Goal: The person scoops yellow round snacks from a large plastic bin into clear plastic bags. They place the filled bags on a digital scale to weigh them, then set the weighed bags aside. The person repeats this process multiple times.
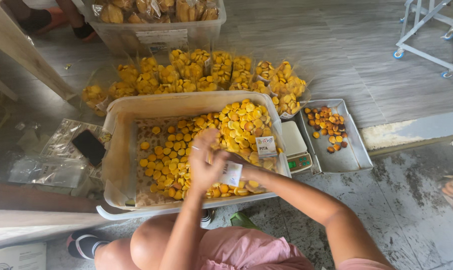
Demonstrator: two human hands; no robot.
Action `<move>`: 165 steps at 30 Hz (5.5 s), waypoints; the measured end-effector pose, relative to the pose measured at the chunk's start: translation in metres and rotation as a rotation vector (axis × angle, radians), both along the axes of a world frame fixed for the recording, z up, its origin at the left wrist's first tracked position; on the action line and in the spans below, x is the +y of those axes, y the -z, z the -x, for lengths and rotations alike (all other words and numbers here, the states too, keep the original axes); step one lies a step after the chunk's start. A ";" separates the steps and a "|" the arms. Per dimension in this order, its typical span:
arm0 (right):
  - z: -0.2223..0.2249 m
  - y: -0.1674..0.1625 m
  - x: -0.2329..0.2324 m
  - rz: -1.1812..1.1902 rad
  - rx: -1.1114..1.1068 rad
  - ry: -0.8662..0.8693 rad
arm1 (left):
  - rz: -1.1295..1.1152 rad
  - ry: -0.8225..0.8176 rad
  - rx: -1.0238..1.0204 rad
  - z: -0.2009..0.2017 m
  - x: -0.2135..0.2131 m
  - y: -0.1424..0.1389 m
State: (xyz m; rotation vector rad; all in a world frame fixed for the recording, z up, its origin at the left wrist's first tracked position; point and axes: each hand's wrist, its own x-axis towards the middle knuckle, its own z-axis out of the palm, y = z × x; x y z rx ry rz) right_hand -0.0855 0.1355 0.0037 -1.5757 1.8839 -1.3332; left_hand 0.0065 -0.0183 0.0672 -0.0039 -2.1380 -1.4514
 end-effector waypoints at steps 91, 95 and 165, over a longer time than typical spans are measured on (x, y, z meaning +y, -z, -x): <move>-0.011 0.070 0.011 0.004 -0.850 0.317 | -0.621 0.498 -0.438 0.010 0.001 0.047; -0.001 0.089 0.011 -0.104 -0.787 0.198 | -0.706 0.545 -0.413 0.009 -0.006 0.040; 0.173 -0.095 -0.124 -0.390 -0.936 0.338 | -1.613 0.093 0.082 0.028 -0.119 0.106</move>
